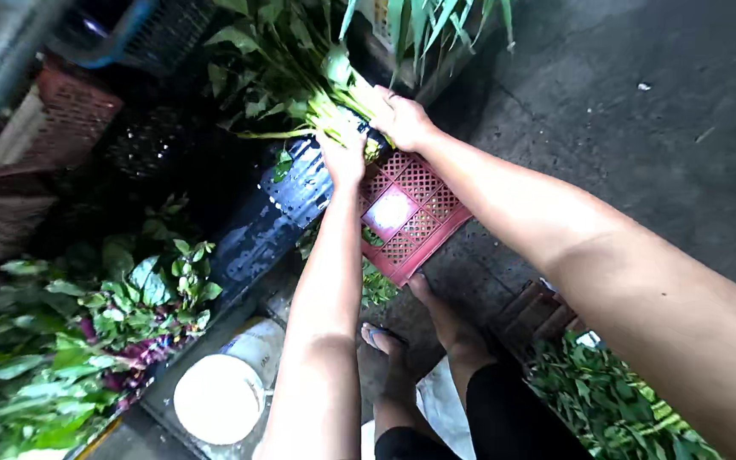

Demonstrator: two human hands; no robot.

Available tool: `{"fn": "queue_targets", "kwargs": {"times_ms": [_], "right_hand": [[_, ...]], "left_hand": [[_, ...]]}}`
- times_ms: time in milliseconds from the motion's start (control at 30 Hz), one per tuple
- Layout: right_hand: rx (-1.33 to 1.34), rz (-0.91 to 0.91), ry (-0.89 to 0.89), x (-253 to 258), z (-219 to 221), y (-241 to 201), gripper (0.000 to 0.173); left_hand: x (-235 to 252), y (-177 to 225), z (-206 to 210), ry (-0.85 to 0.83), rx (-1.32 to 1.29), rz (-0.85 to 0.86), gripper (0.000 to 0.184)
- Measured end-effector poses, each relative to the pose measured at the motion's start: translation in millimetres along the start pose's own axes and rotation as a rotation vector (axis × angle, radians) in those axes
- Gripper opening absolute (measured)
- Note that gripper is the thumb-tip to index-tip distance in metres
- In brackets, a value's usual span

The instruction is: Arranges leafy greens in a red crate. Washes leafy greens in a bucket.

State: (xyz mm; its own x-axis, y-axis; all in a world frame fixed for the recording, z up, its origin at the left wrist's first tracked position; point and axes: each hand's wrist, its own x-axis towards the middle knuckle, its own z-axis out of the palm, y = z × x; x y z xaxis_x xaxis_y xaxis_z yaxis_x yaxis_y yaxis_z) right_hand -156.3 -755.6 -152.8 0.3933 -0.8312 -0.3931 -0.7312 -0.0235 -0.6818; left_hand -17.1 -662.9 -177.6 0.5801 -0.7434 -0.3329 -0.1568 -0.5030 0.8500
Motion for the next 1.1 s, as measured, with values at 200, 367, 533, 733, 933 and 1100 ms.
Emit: {"fn": "queue_targets", "kwargs": {"times_ms": [200,367,533,733,933,1100], "right_hand": [[-0.093,-0.159,0.292,-80.7,15.2,-2.7,0.072],[-0.358,-0.042,0.071,-169.5,124.1,75.8,0.079],[-0.679,-0.007,0.136,-170.9,185.2,110.0,0.091],[-0.702,-0.034,0.200,-172.2,186.9,117.6,0.087],[-0.703,-0.033,0.193,-172.9,186.8,119.4,0.088],[-0.699,-0.016,0.177,-173.9,187.0,119.5,0.089]], "left_hand": [[-44.3,-20.4,-119.8,-0.288,0.018,0.127,0.030],[-137.5,-144.7,-179.4,-0.584,0.384,-0.151,0.025],[-112.0,-216.6,-101.6,-0.377,0.684,0.251,0.037],[-63.0,-234.3,-49.8,-0.348,0.767,0.007,0.081],[-57.1,-215.4,-47.8,-0.452,0.885,-0.109,0.084],[-59.2,-207.1,-65.0,-0.471,0.859,-0.076,0.070]]}}
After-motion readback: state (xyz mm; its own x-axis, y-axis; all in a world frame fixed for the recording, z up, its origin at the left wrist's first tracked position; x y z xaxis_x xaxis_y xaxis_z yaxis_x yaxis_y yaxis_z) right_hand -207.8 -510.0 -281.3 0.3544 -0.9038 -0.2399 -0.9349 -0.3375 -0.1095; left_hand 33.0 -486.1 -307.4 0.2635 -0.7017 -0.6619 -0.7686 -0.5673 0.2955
